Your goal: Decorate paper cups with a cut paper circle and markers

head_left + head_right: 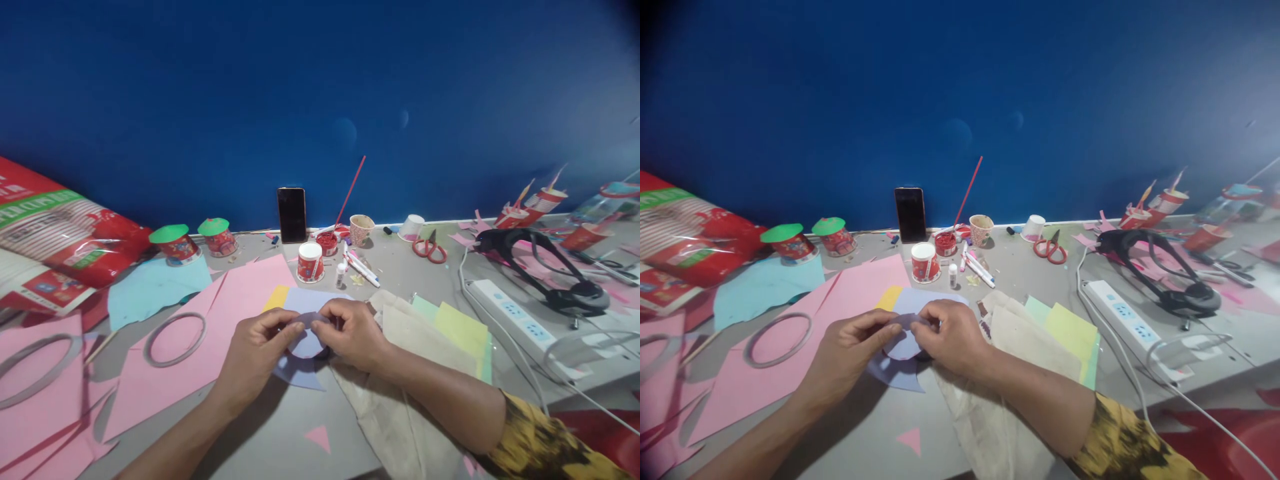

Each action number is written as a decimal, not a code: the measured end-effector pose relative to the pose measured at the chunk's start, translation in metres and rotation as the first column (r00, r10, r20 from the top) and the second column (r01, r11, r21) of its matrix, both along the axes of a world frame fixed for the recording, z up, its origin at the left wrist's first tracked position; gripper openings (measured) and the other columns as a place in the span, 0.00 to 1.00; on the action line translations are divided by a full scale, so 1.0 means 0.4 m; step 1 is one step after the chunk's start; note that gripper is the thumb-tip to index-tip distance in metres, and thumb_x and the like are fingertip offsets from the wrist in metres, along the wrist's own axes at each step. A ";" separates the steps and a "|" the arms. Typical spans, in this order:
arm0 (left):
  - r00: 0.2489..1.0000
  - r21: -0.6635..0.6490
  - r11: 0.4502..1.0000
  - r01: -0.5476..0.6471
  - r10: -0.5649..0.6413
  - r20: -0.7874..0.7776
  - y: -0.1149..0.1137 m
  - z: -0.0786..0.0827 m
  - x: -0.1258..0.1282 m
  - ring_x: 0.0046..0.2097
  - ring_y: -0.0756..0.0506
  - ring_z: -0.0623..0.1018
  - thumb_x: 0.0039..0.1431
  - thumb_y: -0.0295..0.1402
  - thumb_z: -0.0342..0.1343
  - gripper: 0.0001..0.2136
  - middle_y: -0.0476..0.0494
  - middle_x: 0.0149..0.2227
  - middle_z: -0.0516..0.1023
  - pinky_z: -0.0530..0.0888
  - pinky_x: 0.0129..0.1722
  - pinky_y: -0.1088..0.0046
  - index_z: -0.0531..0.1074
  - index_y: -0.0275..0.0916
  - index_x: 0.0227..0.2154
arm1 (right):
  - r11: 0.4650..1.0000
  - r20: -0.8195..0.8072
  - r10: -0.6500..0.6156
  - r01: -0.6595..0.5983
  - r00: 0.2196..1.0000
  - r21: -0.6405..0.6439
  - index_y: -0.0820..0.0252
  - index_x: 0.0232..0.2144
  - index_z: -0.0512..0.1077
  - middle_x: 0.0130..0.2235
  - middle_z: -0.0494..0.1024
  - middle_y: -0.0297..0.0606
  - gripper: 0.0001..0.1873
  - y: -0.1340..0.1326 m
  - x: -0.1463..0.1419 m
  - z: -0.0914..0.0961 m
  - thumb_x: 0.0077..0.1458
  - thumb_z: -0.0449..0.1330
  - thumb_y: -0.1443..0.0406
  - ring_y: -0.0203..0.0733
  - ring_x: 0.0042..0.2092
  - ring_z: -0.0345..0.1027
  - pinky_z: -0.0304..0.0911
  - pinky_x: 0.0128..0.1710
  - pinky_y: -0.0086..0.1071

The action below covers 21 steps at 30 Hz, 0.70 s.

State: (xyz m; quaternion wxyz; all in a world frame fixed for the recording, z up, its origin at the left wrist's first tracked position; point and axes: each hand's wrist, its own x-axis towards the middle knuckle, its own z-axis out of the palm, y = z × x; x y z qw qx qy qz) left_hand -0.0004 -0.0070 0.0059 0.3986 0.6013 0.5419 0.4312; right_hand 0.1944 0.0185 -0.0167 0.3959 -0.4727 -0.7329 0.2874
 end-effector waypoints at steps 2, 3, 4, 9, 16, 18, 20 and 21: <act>1.000 -0.003 1.000 -0.002 0.002 -0.003 0.001 0.000 0.000 0.30 0.44 0.77 0.56 0.42 0.65 0.11 0.43 0.30 0.85 0.74 0.30 0.70 0.86 0.40 0.31 | 1.000 0.001 -0.001 0.001 1.000 -0.020 0.57 0.19 0.66 0.22 0.69 0.26 0.15 0.000 0.000 0.000 0.54 0.65 0.65 0.33 0.26 0.60 0.51 0.27 0.28; 1.000 -0.005 1.000 -0.002 0.002 -0.004 0.002 -0.001 0.000 0.30 0.44 0.77 0.56 0.42 0.66 0.11 0.44 0.30 0.84 0.74 0.30 0.70 0.85 0.40 0.31 | 1.000 0.000 -0.001 0.001 1.000 -0.031 0.57 0.19 0.65 0.22 0.69 0.26 0.16 0.000 0.000 -0.001 0.54 0.65 0.65 0.33 0.26 0.60 0.51 0.27 0.28; 1.000 -0.007 1.000 -0.002 0.002 -0.004 0.003 -0.001 0.000 0.30 0.44 0.78 0.55 0.42 0.66 0.10 0.44 0.30 0.84 0.74 0.30 0.69 0.85 0.40 0.31 | 0.999 0.000 -0.002 0.001 1.000 -0.041 0.57 0.19 0.65 0.22 0.69 0.26 0.16 -0.001 0.000 -0.001 0.55 0.65 0.65 0.33 0.26 0.61 0.51 0.26 0.28; 1.000 -0.016 1.000 0.008 -0.007 0.017 0.001 -0.003 0.002 0.27 0.46 0.75 0.55 0.43 0.67 0.11 0.46 0.27 0.82 0.72 0.28 0.71 0.85 0.40 0.30 | 0.998 0.013 0.018 -0.017 1.000 -0.054 0.57 0.19 0.65 0.21 0.68 0.26 0.16 -0.003 0.000 0.000 0.56 0.64 0.64 0.33 0.26 0.60 0.50 0.27 0.28; 1.000 -0.013 1.000 -0.014 0.014 0.001 -0.004 0.002 0.004 0.27 0.48 0.72 0.56 0.43 0.66 0.12 0.48 0.24 0.78 0.69 0.27 0.72 0.82 0.40 0.26 | 0.997 0.026 0.035 -0.033 0.999 -0.068 0.57 0.19 0.64 0.22 0.68 0.26 0.17 -0.004 -0.001 0.000 0.56 0.65 0.64 0.33 0.26 0.59 0.50 0.28 0.28; 1.000 -0.011 1.000 -0.011 0.011 0.006 -0.004 0.003 0.005 0.26 0.48 0.71 0.55 0.43 0.66 0.11 0.48 0.24 0.78 0.68 0.27 0.72 0.82 0.40 0.26 | 0.996 0.030 0.036 -0.034 0.999 -0.078 0.57 0.19 0.64 0.22 0.67 0.26 0.17 -0.004 -0.001 0.001 0.56 0.65 0.64 0.33 0.26 0.59 0.50 0.28 0.28; 1.000 -0.012 1.000 -0.013 0.013 0.005 -0.003 0.004 0.006 0.27 0.48 0.70 0.55 0.43 0.66 0.11 0.48 0.24 0.78 0.68 0.28 0.72 0.82 0.40 0.26 | 0.996 0.036 0.038 -0.035 0.999 -0.088 0.57 0.19 0.64 0.22 0.67 0.26 0.17 -0.005 -0.001 0.002 0.56 0.65 0.65 0.33 0.26 0.59 0.50 0.28 0.29; 1.000 -0.016 1.000 -0.017 0.017 0.002 -0.003 0.004 0.006 0.27 0.48 0.71 0.55 0.43 0.65 0.11 0.48 0.25 0.78 0.68 0.28 0.72 0.82 0.40 0.25 | 0.995 0.038 0.041 -0.037 0.998 -0.092 0.57 0.20 0.65 0.22 0.67 0.26 0.17 -0.005 0.000 0.003 0.56 0.66 0.65 0.33 0.27 0.60 0.50 0.28 0.29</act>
